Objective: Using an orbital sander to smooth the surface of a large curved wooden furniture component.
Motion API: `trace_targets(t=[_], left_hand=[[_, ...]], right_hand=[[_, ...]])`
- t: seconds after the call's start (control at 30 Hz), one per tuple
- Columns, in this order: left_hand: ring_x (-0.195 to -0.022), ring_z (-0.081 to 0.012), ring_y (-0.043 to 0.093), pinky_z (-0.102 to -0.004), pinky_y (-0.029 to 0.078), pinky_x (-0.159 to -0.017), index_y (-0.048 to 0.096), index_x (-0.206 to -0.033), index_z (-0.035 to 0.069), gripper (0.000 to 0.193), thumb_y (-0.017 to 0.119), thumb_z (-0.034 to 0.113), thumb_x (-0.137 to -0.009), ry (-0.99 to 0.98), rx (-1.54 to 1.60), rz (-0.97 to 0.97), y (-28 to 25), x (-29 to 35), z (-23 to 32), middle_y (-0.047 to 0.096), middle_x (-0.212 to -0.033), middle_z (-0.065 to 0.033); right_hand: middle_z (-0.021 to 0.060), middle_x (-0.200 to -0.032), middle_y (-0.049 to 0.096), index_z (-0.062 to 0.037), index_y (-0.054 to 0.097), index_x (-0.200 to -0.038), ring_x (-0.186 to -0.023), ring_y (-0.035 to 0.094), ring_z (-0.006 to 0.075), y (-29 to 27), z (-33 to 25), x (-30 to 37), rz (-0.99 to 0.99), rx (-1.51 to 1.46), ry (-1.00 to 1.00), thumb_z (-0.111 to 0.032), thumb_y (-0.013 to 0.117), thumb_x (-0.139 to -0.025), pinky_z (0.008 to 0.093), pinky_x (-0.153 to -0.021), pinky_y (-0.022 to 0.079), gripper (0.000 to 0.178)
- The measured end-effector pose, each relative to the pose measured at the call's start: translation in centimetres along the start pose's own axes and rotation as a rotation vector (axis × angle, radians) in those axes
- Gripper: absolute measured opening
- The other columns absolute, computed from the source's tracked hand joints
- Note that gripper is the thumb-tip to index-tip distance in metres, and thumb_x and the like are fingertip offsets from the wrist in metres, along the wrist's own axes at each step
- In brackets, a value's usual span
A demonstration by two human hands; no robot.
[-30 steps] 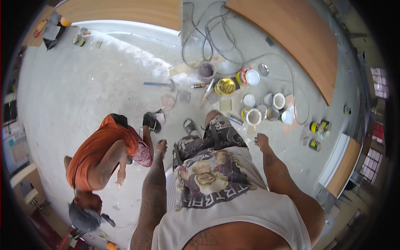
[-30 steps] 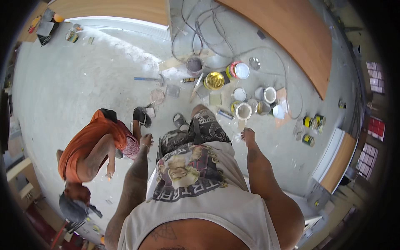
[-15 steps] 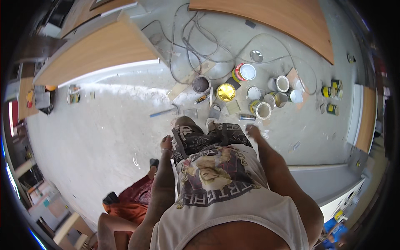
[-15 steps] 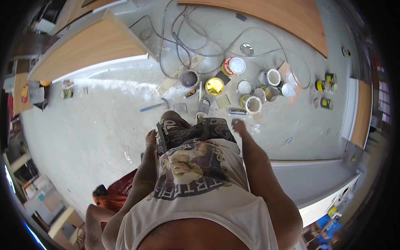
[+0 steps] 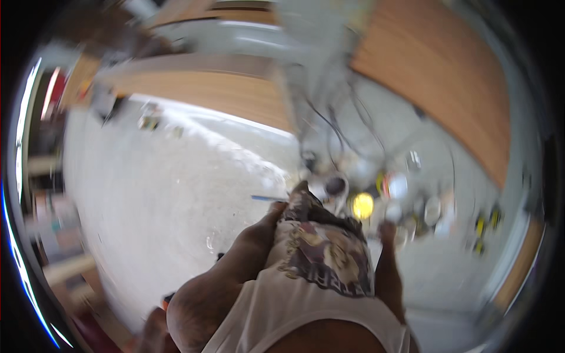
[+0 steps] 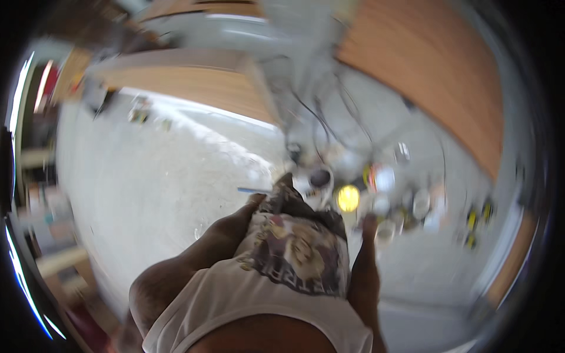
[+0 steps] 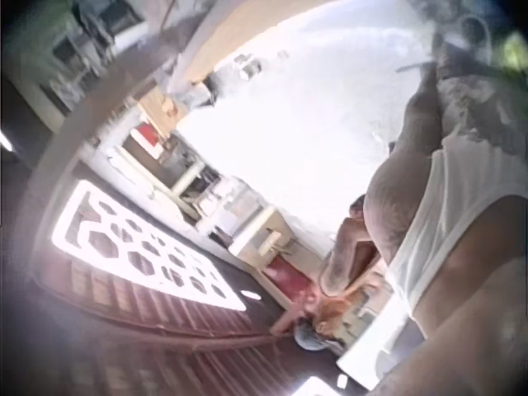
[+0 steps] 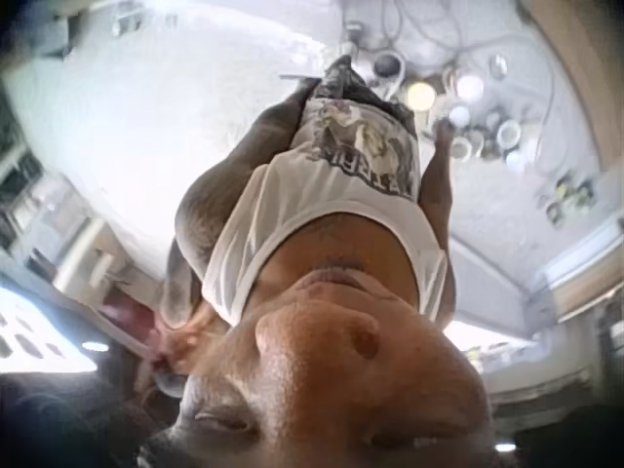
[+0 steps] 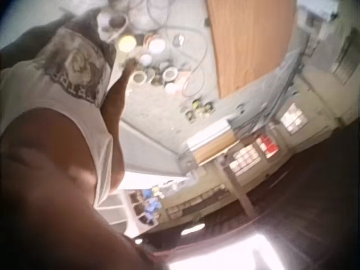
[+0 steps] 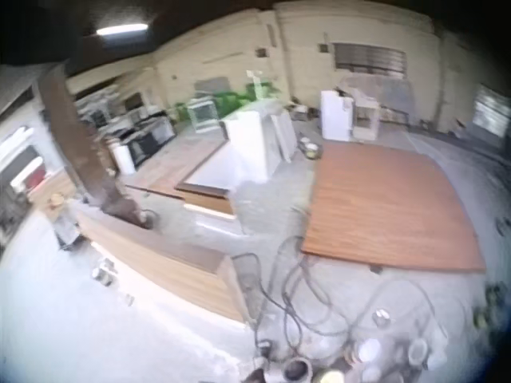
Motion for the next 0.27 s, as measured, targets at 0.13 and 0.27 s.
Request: trace_targets(t=[0.13, 0.27], left_hand=[[-0.104, -0.0307, 0.067, -0.0401, 0.052, -0.089, 0.07, -0.113, 0.006, 0.042, 0.061, 0.038, -0.088, -0.165, 0.295, -0.022, -12.2, -4.6, 8.5, 0.069, -0.115, -0.0198], [-0.101, -0.0294, 0.068, -0.0373, 0.053, -0.089, 0.067, -0.115, 0.002, 0.044, 0.061, 0.037, -0.09, 0.182, 0.704, 0.435, -22.7, -3.0, 17.0, 0.071, -0.11, -0.0186]], right_hand=[[0.0107, -0.088, 0.069, -0.0091, 0.067, -0.091, -0.086, 0.065, 0.0258, 4.8, 1.3, -2.7, 0.026, 1.204, -0.255, -0.024, 0.056, -0.091, 0.0477, -0.083, 0.051, 0.019], [0.0127, -0.094, 0.068, -0.0074, 0.068, -0.097, -0.089, 0.064, 0.0266, 1.4, -0.8, -18.1, 0.07, 1.2, -0.7, -0.024, 0.056, -0.092, 0.047, -0.083, 0.05, 0.021]])
Point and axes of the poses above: each hand's wrist, its own x-axis away from the middle knuckle, its own y-axis out of the palm, z = x × y, the point moved 4 cm from there along -x, towards the middle knuckle
